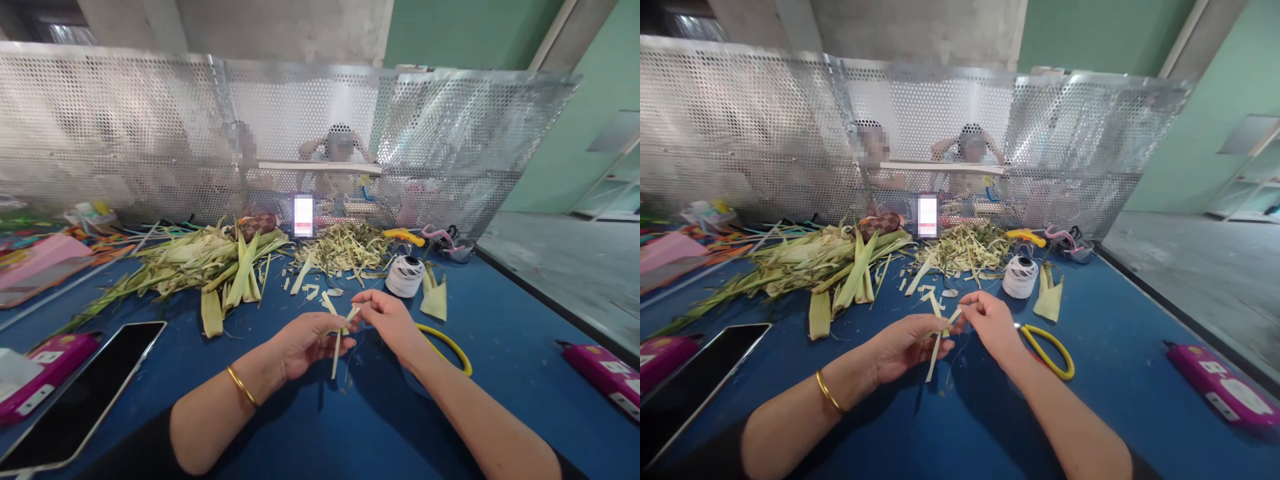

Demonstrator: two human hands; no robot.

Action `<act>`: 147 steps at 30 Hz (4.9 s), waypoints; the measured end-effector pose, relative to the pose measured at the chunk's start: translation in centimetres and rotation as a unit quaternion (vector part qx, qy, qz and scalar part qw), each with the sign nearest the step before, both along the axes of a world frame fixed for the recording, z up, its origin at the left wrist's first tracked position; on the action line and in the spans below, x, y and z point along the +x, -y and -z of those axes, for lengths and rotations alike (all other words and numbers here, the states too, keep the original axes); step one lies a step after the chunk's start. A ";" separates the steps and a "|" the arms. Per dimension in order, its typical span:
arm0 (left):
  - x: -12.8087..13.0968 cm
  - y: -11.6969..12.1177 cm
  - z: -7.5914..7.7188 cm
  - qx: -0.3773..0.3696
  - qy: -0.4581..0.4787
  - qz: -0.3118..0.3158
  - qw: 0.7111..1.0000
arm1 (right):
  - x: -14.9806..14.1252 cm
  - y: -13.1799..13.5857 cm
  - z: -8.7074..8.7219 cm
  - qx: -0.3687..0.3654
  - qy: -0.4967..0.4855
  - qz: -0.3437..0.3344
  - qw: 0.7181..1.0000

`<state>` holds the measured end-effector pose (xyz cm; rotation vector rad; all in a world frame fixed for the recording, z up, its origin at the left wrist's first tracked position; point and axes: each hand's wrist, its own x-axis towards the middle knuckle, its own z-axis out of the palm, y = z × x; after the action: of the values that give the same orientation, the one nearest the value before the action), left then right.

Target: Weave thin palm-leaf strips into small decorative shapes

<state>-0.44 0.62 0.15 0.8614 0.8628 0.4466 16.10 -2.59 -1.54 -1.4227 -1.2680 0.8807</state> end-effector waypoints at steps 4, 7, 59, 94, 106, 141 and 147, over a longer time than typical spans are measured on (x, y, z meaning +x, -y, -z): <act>-0.1 0.1 0.1 0.005 0.001 0.014 1.000 | -0.3 0.1 0.0 -0.008 0.012 -0.016 1.000; -0.2 0.0 0.0 0.011 0.009 0.019 1.000 | -0.2 0.1 0.1 -0.010 -0.002 -0.018 1.000; -0.6 -0.9 0.0 0.451 -0.153 -0.050 0.878 | -1.2 1.2 0.3 0.016 0.127 -0.081 0.988; -0.9 -0.6 -0.4 0.560 -0.239 -0.044 0.792 | -0.7 2.0 -0.4 0.240 0.419 -0.070 0.873; -0.6 -0.9 -0.8 0.295 -0.132 -0.035 0.946 | 0.4 2.3 -1.9 0.225 0.525 -0.136 0.810; -0.9 -0.5 0.6 0.564 -0.163 -0.101 0.803 | -1.1 1.6 -0.4 0.087 0.155 -0.051 0.983; -0.8 -0.8 0.3 0.519 -0.193 -0.077 0.829 | -0.7 2.0 -0.5 0.172 0.296 -0.035 0.939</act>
<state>-1.26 1.46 -0.17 1.9487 1.0579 0.9415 15.37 -4.60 -1.00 -1.4058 -1.8259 0.2400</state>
